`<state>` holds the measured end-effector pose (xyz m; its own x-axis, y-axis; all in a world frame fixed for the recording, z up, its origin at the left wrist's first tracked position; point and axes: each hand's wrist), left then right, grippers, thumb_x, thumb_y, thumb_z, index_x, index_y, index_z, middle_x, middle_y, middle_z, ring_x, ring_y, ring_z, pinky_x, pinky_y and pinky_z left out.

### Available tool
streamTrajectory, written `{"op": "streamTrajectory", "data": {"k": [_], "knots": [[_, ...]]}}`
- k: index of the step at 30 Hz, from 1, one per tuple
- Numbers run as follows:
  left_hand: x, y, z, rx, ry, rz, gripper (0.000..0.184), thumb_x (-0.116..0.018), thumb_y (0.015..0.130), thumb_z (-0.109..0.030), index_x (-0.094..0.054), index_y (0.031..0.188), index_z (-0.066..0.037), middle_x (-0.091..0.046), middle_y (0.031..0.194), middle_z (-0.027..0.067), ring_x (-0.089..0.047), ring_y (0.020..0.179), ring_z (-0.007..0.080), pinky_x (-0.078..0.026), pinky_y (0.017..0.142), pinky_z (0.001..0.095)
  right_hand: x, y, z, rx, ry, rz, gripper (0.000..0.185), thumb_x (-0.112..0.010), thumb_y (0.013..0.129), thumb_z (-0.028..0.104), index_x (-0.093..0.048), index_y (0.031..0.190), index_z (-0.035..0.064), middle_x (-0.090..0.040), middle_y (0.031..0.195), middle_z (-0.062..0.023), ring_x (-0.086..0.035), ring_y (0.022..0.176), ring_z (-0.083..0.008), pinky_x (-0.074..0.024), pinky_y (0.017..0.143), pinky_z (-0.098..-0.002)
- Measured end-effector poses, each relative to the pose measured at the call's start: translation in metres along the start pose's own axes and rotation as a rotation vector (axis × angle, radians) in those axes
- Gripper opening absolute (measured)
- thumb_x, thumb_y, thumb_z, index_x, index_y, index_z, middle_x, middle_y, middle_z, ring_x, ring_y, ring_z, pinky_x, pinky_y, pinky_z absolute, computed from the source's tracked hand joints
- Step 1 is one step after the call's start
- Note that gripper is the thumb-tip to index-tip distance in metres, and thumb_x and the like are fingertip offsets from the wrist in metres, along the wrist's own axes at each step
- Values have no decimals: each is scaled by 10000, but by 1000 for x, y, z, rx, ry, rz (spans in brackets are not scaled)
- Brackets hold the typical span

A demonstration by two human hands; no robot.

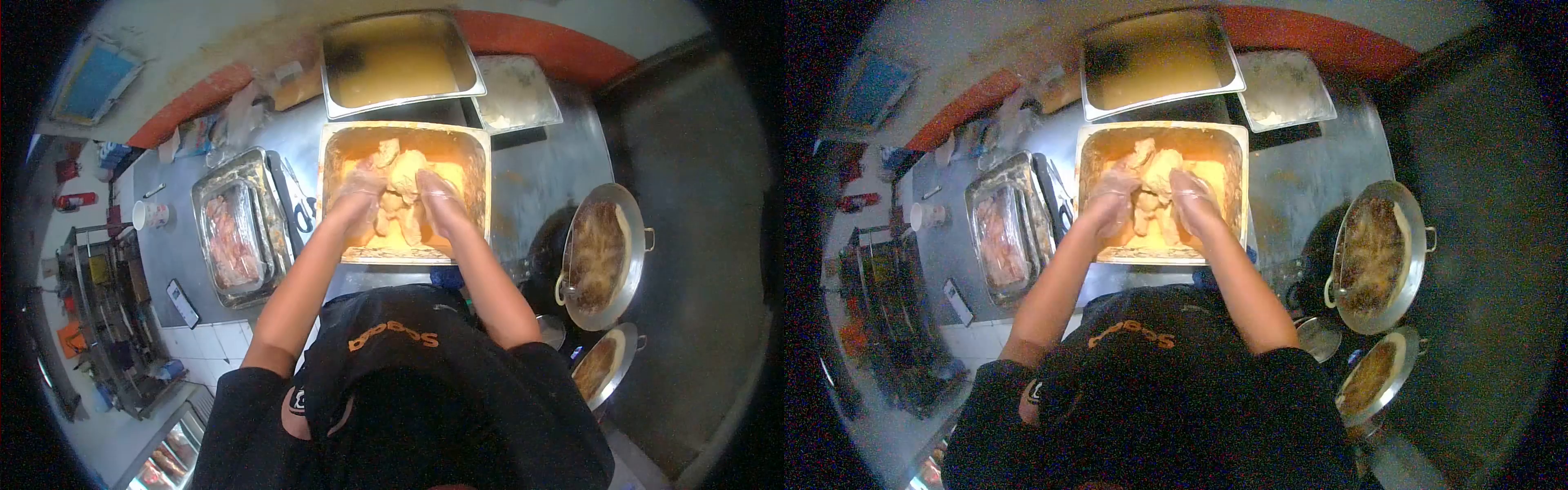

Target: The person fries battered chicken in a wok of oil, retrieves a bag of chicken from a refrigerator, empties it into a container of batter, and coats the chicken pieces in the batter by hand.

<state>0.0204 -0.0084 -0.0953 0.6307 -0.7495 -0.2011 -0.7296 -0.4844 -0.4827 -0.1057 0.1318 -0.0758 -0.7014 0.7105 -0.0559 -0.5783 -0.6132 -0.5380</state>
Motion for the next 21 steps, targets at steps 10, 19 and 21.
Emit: {"op": "streamTrajectory", "data": {"k": [10, 19, 21], "knots": [[16, 13, 15, 67, 170, -49, 120, -487, 876, -147, -570, 934, -85, -550, 831, 40, -520, 744, 145, -443, 619, 302, -7, 58, -1, 161, -374, -57, 275, -556, 860, 291, -567, 949, 31, -570, 887, -64, -536, 791, -174, -446, 705, -336], [-16, -4, -3, 307, -201, -88, 133, -528, 883, -197, -615, 835, -108, -575, 700, 40, -540, 606, 144, -427, 486, 319, -34, 9, 7, 336, -784, 47, 226, -421, 887, 181, -587, 857, 32, -582, 943, -219, -534, 926, -360, -396, 869, -455], [-10, -6, 5, 284, -237, -39, 122, -550, 888, -196, -618, 830, -113, -565, 667, 16, -531, 588, 128, -414, 483, 285, -17, -2, 6, 390, -692, 35, 207, -466, 880, 183, -612, 915, 40, -600, 958, -181, -538, 965, -322, -401, 896, -436]]}}
Point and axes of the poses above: each hand's wrist, its own y-axis towards the middle knuckle, its own x-axis out of the back of the hand, z = x × y
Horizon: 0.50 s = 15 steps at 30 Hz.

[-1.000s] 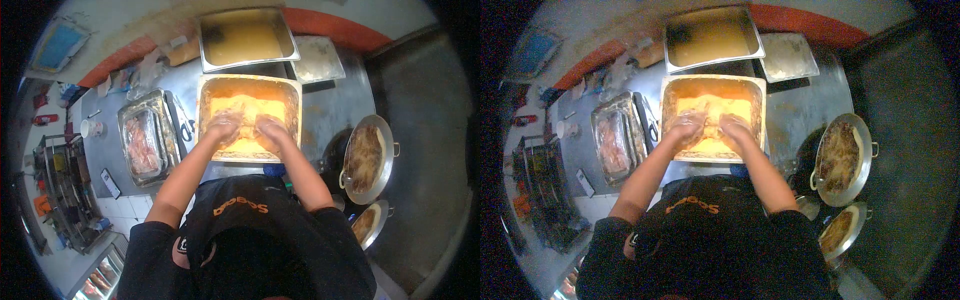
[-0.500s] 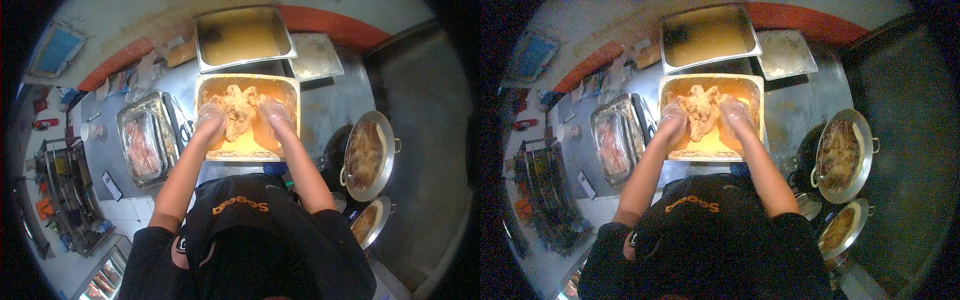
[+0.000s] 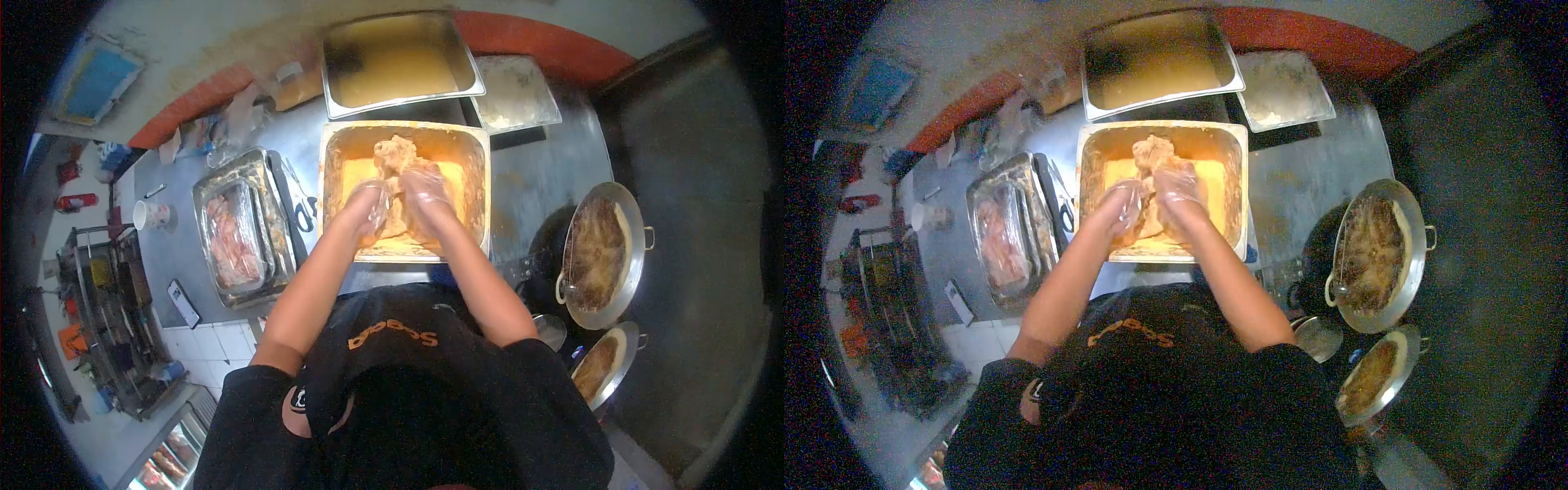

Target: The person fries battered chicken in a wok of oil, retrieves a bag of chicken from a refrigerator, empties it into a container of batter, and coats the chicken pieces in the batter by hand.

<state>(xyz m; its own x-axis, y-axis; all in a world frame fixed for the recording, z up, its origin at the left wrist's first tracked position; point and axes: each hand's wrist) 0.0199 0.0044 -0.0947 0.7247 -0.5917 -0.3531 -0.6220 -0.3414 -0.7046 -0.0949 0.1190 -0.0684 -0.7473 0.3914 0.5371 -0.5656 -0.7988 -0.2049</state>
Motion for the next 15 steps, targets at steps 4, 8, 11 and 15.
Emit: {"op": "streamTrajectory", "data": {"k": [4, 8, 11, 15], "knots": [[-13, -14, -6, -139, 35, -147, 83, -551, 884, -181, -604, 868, -120, -554, 685, 2, -516, 587, 131, -410, 521, 269, 35, -10, -4, -299, 610, -164, 238, -581, 851, 206, -629, 1014, 40, -620, 1031, -90, -542, 1008, -201, -411, 912, -348], [-6, 20, -6, -177, 11, -151, 67, -541, 872, -159, -584, 904, -119, -549, 751, 11, -519, 666, 147, -427, 592, 295, 22, 14, -33, -418, 600, 30, 322, -612, 830, 190, -623, 1099, 13, -619, 968, -66, -561, 909, -164, -448, 845, -308], [-21, 16, -26, -117, -100, -123, 59, -528, 866, -144, -574, 889, -115, -538, 759, 21, -509, 681, 166, -426, 594, 322, -12, 36, -10, -425, 623, 116, 378, -579, 773, 67, -599, 1147, 15, -573, 764, -57, -549, 708, -134, -461, 631, -275], [-13, 12, -32, -279, 247, -148, 208, -567, 837, -159, -574, 1011, -45, -583, 826, 81, -561, 728, 188, -474, 629, 327, -1, 17, 35, -452, 687, -120, 588, -582, 705, -17, -499, 1284, 53, -535, 690, -35, -519, 603, -103, -422, 509, -257]]}}
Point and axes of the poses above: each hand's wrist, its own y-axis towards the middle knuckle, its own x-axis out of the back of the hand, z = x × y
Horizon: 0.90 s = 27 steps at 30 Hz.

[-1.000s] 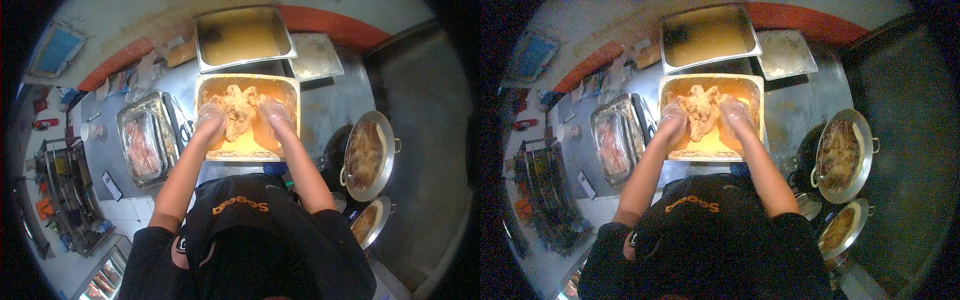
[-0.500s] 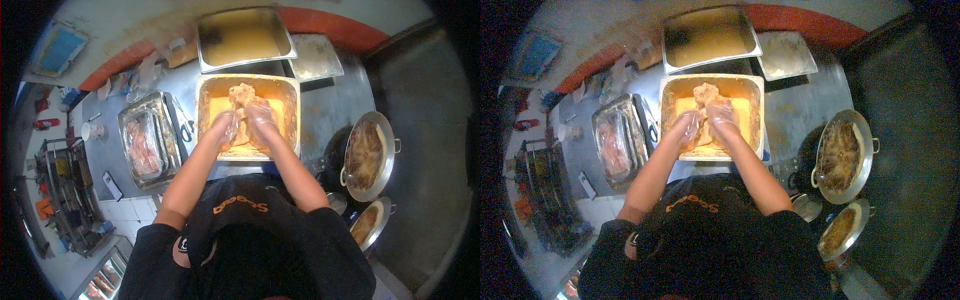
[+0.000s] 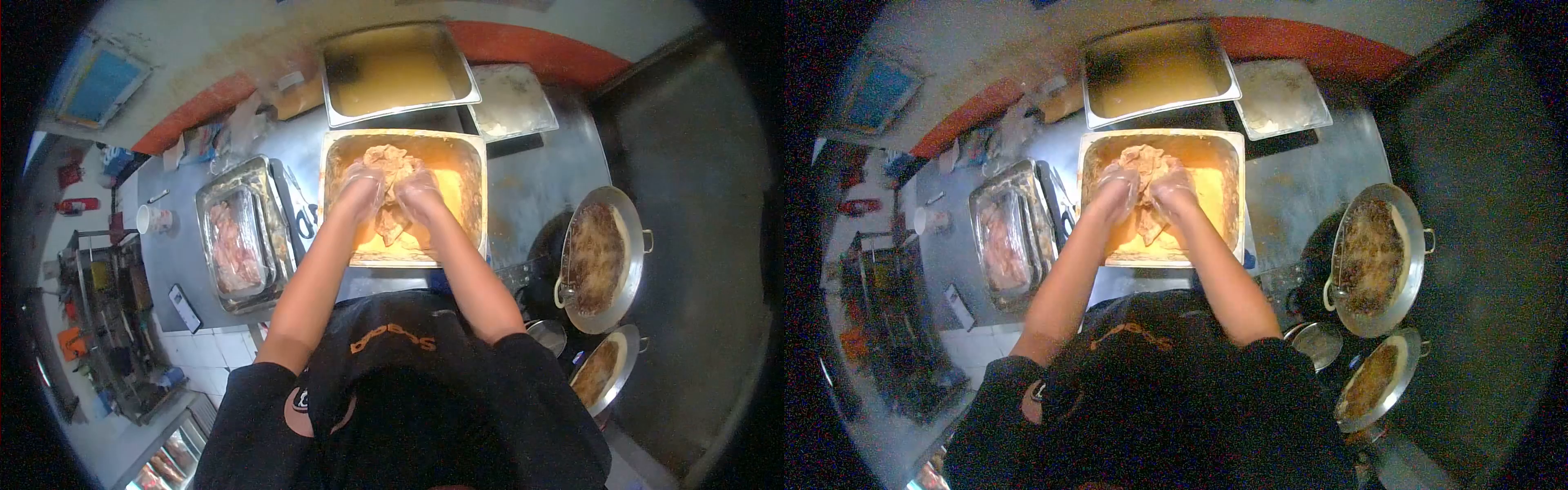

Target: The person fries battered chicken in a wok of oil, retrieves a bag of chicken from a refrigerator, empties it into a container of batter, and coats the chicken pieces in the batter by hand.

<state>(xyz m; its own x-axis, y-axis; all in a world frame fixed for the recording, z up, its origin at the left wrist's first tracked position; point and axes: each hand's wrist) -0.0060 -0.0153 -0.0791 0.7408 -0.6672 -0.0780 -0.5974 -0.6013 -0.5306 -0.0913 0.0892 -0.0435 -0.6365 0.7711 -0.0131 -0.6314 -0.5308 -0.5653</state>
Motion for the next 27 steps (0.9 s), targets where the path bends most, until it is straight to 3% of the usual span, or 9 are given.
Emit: {"op": "streamTrajectory", "data": {"k": [5, 11, 15, 16, 18, 21, 22, 24, 27], "knots": [[25, -26, -3, -401, 701, -106, 325, -629, 807, -242, -610, 1035, -12, -654, 909, 162, -630, 829, 252, -500, 746, 364, 44, -19, 14, 151, -416, -18, 700, -580, 705, -51, -433, 1369, 113, -565, 756, -43, -541, 622, -120, -449, 542, -272], [22, -36, 5, -261, 1064, -144, 340, -616, 773, -177, -592, 1067, -10, -638, 991, 245, -618, 945, 394, -490, 813, 432, 80, -9, -13, 299, -599, -73, 599, -632, 702, 16, -528, 1285, 103, -620, 880, -122, -584, 747, -164, -489, 670, -324], [5, -54, 1, -334, 1130, -189, 216, -565, 770, -141, -648, 913, -2, -644, 962, 256, -622, 951, 385, -490, 832, 434, 75, -33, 6, 122, -943, -25, 543, -625, 712, 73, -541, 1248, 44, -633, 953, -183, -613, 871, -231, -496, 758, -340], [5, -51, 3, -243, 1127, -90, 204, -573, 765, -133, -656, 900, -6, -644, 972, 253, -623, 954, 376, -493, 831, 428, 69, -34, 7, 95, -1073, -60, 536, -620, 717, 87, -538, 1242, 21, -634, 967, -194, -617, 897, -248, -497, 775, -342], [6, -41, 18, -58, 1112, 108, 181, -587, 754, -118, -673, 875, -14, -646, 992, 249, -624, 962, 358, -497, 830, 417, 62, -24, -26, 52, -928, 74, 530, -610, 724, 116, -526, 1228, -23, -634, 977, -214, -620, 928, -287, -498, 797, -352], [10, -27, 51, -340, 1243, 448, 203, -543, 812, -167, -656, 855, -4, -648, 865, 192, -616, 833, 299, -483, 747, 395, 39, -13, -54, 75, -1064, 149, 528, -598, 736, 148, -508, 1208, -71, -633, 990, -239, -623, 949, -323, -504, 795, -374], [8, -31, 47, -225, 1013, 372, 198, -546, 821, -167, -653, 861, -5, -643, 853, 169, -609, 820, 269, -480, 727, 379, 34, -10, -56, 99, -1170, 154, 528, -594, 741, 157, -503, 1202, -84, -632, 994, -247, -623, 952, -331, -507, 789, -382], [-3, -50, 29, -2, 547, 220, 188, -553, 840, -165, -647, 873, -6, -635, 830, 125, -595, 794, 209, -474, 687, 348, 37, -8, -43, 6, -896, 164, 531, -584, 753, 173, -503, 1228, -51, -632, 1004, -253, -623, 955, -338, -505, 792, -389], [-12, -68, 9, -4, 244, 37, 187, -579, 853, -176, -640, 922, -13, -623, 844, 80, -589, 781, 170, -469, 652, 318, 38, -31, 11, 61, -824, 33, 535, -572, 767, 188, -507, 1267, 9, -635, 1005, -244, -629, 939, -325, -498, 795, -386]]}}
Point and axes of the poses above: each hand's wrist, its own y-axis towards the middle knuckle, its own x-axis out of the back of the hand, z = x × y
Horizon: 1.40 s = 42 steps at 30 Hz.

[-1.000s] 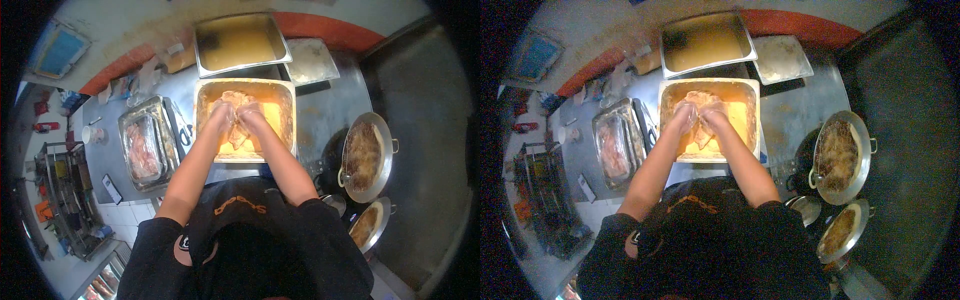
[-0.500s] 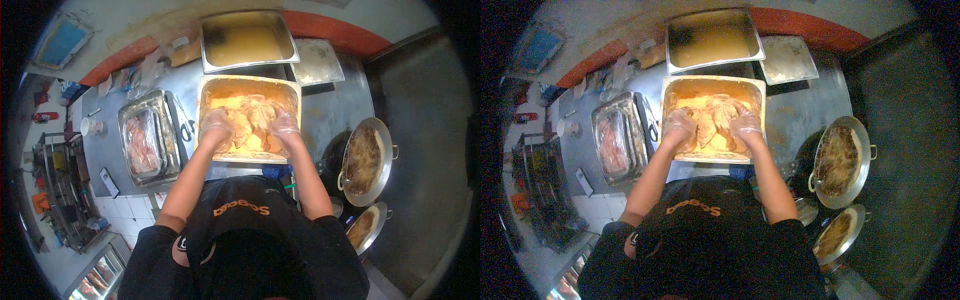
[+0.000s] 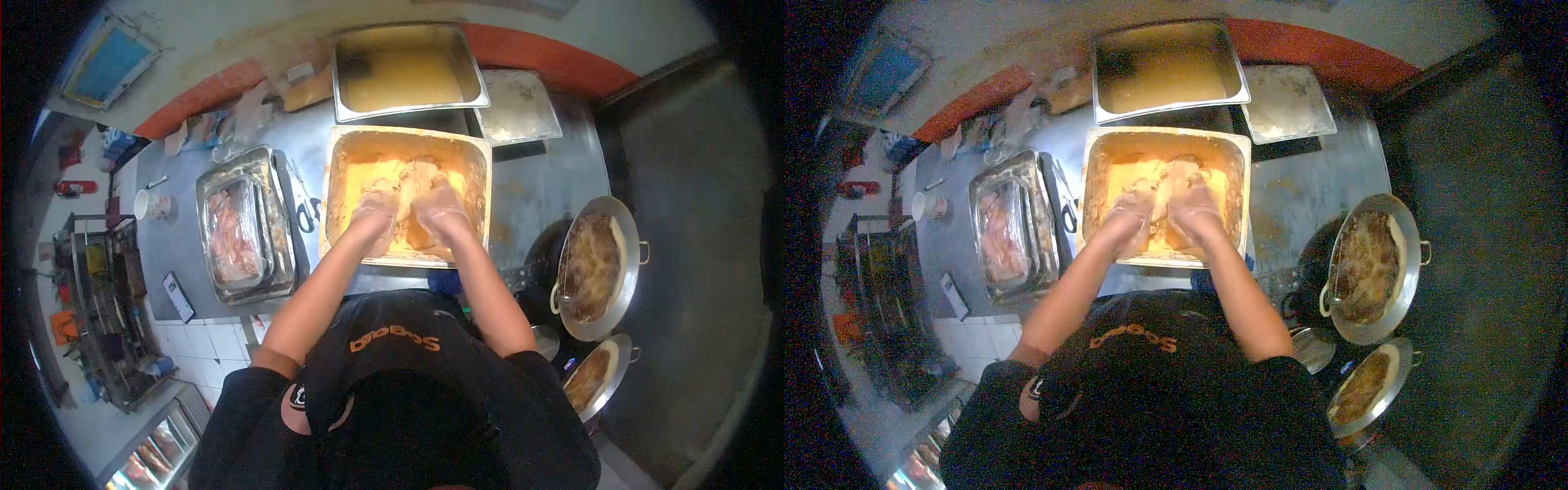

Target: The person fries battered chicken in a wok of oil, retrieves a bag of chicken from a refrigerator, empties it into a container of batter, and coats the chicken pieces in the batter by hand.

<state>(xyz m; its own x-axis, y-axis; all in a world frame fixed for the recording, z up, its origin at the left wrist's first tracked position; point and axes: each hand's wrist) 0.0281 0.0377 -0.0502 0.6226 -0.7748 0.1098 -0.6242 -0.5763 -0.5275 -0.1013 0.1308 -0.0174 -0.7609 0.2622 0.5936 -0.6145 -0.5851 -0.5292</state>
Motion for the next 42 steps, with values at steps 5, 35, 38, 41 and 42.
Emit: {"op": "streamTrajectory", "data": {"k": [5, 35, 38, 41, 42], "knots": [[-9, 26, 13, 148, -537, -44, 156, -530, 873, -85, -600, 1001, -28, -622, 937, 94, -619, 831, 195, -517, 669, 367, 3, 29, -4, 60, -342, -264, 624, -607, 730, 215, -477, 1317, 48, -634, 1081, -237, -613, 1043, -346, -461, 931, -406], [34, 59, -18, -369, 693, -260, 344, -604, 802, -179, -586, 1105, -17, -594, 1119, 230, -573, 1058, 375, -465, 897, 422, 7, 35, -39, 492, -656, 11, 317, -632, 721, 240, -672, 919, -4, -640, 952, -265, -621, 922, -380, -496, 813, -441], [34, 43, -22, -474, 754, -318, 357, -589, 790, -141, -584, 1129, -28, -580, 1141, 226, -570, 1066, 375, -470, 896, 428, 11, 31, -29, 281, -447, 79, 290, -586, 781, 299, -710, 927, 82, -651, 1040, -214, -601, 1015, -367, -460, 908, -429], [30, 43, -18, -566, 771, -345, 328, -564, 794, -103, -590, 1116, -41, -587, 1108, 220, -584, 1012, 377, -473, 883, 431, -5, 37, -64, 523, -432, -165, 297, -600, 785, 321, -704, 950, 98, -650, 1021, -216, -606, 1003, -356, -473, 877, -437], [27, 45, -15, -595, 769, -334, 318, -555, 799, -93, -590, 1112, -45, -591, 1094, 217, -589, 990, 378, -474, 879, 431, -7, 35, -66, 530, -442, -201, 301, -603, 787, 330, -702, 956, 101, -650, 1012, -217, -607, 998, -354, -478, 867, -439]]}}
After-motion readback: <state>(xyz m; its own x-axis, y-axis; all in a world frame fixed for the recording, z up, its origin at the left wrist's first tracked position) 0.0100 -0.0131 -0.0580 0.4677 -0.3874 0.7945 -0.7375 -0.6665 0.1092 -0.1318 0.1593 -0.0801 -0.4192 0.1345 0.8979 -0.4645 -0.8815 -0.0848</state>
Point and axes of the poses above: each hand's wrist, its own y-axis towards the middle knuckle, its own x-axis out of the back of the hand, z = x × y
